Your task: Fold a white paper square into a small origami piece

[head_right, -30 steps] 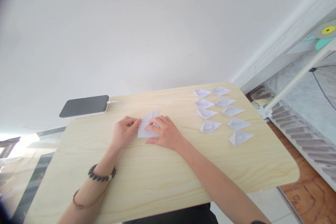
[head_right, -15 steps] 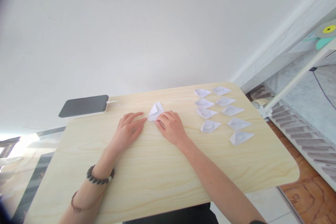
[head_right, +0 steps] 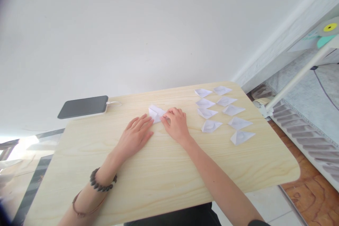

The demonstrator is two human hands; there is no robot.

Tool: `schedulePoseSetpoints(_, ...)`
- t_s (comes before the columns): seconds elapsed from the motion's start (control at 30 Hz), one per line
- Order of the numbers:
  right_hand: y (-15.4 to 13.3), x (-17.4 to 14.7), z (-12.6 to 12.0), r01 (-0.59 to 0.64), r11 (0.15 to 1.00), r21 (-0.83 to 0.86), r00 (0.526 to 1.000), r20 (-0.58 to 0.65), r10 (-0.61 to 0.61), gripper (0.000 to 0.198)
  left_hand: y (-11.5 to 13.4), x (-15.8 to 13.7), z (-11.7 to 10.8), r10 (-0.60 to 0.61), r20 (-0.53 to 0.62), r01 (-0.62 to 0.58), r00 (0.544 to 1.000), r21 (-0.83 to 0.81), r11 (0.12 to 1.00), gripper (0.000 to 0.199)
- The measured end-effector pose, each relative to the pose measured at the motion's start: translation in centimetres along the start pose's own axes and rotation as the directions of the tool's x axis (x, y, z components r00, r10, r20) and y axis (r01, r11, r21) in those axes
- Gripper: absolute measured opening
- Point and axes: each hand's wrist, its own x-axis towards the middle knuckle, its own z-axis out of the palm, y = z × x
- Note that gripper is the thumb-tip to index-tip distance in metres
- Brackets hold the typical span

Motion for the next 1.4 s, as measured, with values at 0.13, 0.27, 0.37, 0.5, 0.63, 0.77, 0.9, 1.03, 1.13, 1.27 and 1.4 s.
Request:
schedulePoseSetpoints(0.13, -0.2, 0.2, 0.1, -0.072, 0.997, -0.037, 0.997, 0.019, 0.073, 0.017, 1.2, -0.3, 0.0, -0.003, -0.015, 0.004, 1.000, 0.042, 0.999, 0.036)
schedulePoseSetpoints(0.27, -0.3, 0.2, 0.0, -0.061, 0.996, -0.059, 0.998, 0.025, 0.062, 0.016, 1.7, -0.4, 0.1, -0.025, -0.029, 0.026, 0.999, 0.064, 0.998, 0.040)
schedulePoseSetpoints(0.37, -0.3, 0.2, -0.1, -0.044, 0.996, -0.075, 0.999, 0.023, 0.046, 0.014, 1.8, -0.4, 0.0, -0.027, -0.028, 0.029, 0.999, 0.067, 0.997, 0.042)
schedulePoseSetpoints(0.5, -0.2, 0.2, -0.1, -0.031, 0.996, -0.085, 0.999, 0.029, 0.033, 0.014, 1.8, -0.4, -0.1, -0.028, -0.012, 0.029, 1.000, 0.063, 0.998, 0.038)
schedulePoseSetpoints(0.63, -0.1, 0.2, 0.0, -0.020, 0.995, -0.097, 0.999, 0.029, 0.023, 0.016, 1.8, -0.4, -0.1, -0.021, -0.017, 0.022, 1.000, 0.056, 0.998, 0.038)
schedulePoseSetpoints(0.77, -0.1, 0.2, 0.2, -0.015, 0.992, -0.128, 0.999, 0.036, 0.020, 0.018, 1.9, -0.4, -0.1, -0.015, -0.026, 0.016, 1.000, 0.058, 0.998, 0.037)
schedulePoseSetpoints(0.9, -0.3, 0.3, 0.3, -0.029, 0.987, -0.156, 0.998, 0.044, 0.037, 0.018, 2.0, -0.4, -0.1, -0.025, -0.002, 0.025, 1.000, 0.061, 0.998, 0.037)
schedulePoseSetpoints(1.03, -0.4, 0.3, 0.3, -0.049, 0.983, -0.177, 0.997, 0.052, 0.059, 0.017, 2.1, -0.4, -0.1, -0.027, 0.002, 0.026, 1.000, 0.074, 0.997, 0.038)
schedulePoseSetpoints(1.13, -0.4, 0.3, 0.4, -0.054, 0.983, -0.176, 0.997, 0.044, 0.062, 0.015, 2.2, -0.5, 0.0, -0.028, 0.007, 0.027, 1.000, 0.081, 0.996, 0.040)
schedulePoseSetpoints(1.27, -0.4, 0.3, 0.3, -0.040, 0.987, -0.156, 0.998, 0.035, 0.046, 0.015, 2.3, -0.4, -0.1, -0.027, -0.005, 0.028, 1.000, 0.069, 0.997, 0.038)
schedulePoseSetpoints(1.4, -0.3, 0.4, 0.2, -0.054, 0.986, -0.157, 0.997, 0.054, 0.063, 0.015, 2.3, -0.3, -0.2, -0.043, 0.003, 0.042, 0.999, 0.037, 0.998, 0.036)
